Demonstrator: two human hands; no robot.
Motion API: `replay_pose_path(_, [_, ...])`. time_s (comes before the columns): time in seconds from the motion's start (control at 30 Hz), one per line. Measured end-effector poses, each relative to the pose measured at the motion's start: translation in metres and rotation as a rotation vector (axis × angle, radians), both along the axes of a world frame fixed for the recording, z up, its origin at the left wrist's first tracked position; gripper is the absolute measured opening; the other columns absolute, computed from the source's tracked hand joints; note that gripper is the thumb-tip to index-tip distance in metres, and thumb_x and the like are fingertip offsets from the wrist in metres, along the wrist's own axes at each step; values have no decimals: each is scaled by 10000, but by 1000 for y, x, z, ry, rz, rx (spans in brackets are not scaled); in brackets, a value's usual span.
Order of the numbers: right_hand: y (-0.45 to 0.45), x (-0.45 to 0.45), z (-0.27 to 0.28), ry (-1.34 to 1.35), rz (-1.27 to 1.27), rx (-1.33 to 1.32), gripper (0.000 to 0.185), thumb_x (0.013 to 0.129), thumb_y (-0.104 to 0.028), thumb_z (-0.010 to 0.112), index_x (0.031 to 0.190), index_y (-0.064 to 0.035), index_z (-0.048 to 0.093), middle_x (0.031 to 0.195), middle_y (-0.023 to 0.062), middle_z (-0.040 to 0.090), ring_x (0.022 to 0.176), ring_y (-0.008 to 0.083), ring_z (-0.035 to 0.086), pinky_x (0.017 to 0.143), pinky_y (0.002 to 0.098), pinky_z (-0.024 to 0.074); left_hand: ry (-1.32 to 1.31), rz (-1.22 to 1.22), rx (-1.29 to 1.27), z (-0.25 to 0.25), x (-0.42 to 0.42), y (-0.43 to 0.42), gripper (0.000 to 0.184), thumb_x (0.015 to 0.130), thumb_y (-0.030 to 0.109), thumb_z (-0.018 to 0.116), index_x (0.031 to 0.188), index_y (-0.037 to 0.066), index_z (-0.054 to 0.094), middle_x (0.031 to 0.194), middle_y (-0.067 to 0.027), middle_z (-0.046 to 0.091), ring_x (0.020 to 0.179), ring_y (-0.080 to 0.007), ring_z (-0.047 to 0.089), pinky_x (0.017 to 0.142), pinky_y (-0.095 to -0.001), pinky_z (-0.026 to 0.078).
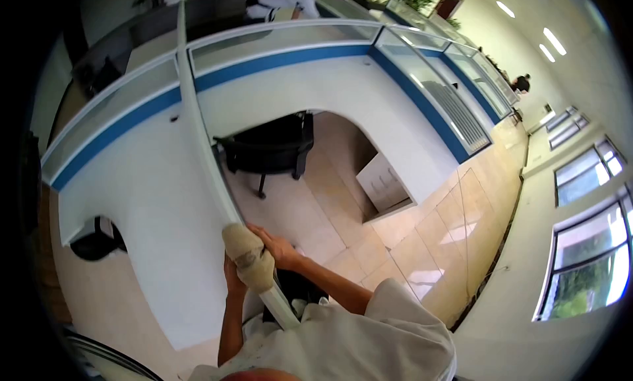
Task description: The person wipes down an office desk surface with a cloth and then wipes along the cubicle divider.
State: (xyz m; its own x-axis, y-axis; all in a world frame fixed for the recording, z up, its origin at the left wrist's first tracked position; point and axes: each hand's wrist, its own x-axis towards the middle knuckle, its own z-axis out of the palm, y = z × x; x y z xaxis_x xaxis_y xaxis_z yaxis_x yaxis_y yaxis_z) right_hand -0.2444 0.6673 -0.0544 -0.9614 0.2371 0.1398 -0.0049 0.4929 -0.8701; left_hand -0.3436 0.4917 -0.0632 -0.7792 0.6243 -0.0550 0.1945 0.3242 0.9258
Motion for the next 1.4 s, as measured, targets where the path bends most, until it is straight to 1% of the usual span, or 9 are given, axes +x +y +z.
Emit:
replay_pose_path(0.13, [-6,8,9,-86,-69,-17,798,925,-186,699,1614,-118,303,1339,230,661,1187,424,663,1021,458,545,149,-5,82,-6,4,-3,667,835,190,807,1414,64,500,1271,-190,651,1184,-386,651,963,-463,548])
replay_pose_path(0.3, [-6,16,-6,-93,-104,-36,768,888,-230,751,1558,-100,399,1275,239,691,1164,417,677,986,462,547,285,102,-173,12,6,-33,696,816,145,789,1433,64,476,1267,-223,678,1096,-437,688,900,-496,581])
replay_pose_path(0.47, [-15,27,-15,-168,-140,-23,731,806,-391,825,1397,-42,573,1198,222,727,1121,370,705,938,417,560,353,3,-71,-13,1,-45,345,827,-7,666,1167,26,614,1043,-210,718,992,-443,683,828,-481,569])
replay_pose_path(0.53, [-22,29,-21,-154,-199,-42,713,774,-379,851,1341,-26,600,1091,241,742,1038,406,723,867,433,582,388,31,55,-28,6,-44,483,750,-96,670,1210,27,589,1014,-209,708,948,-465,672,784,-507,572])
replay_pose_path(0.6, [-11,31,-36,-48,-219,61,680,777,-352,858,1311,-28,587,1051,271,731,996,444,716,795,465,590,255,71,-24,-23,11,-28,466,788,47,743,1213,50,551,978,-222,723,961,-461,685,807,-506,578])
replay_pose_path(0.63, [-15,23,-10,39,-169,129,559,792,-274,874,1165,17,575,924,260,742,869,411,757,686,424,597,213,95,-55,-22,14,-21,466,795,88,750,1212,63,543,949,-219,722,938,-461,688,798,-516,575])
replay_pose_path(0.87, [6,-15,-11,-83,-92,366,502,804,-383,797,1140,-66,600,863,235,729,835,468,706,696,522,570,271,94,-305,-2,-10,1,441,838,192,733,1230,101,551,922,-194,723,920,-443,697,786,-536,568])
replay_pose_path(1.1, [29,-76,0,-134,-124,430,436,831,-351,758,1177,-113,642,866,210,736,826,448,711,722,532,571,308,5,-383,5,-74,30,497,854,226,736,1321,132,594,975,-183,746,965,-425,710,837,-526,578])
replay_pose_path(1.4, [77,-182,-3,-238,-209,578,389,845,-371,742,1132,-126,646,940,197,752,915,418,725,793,525,573,481,-45,-494,-11,-192,79,433,852,290,738,1238,120,637,1042,-173,754,1031,-412,704,904,-524,559])
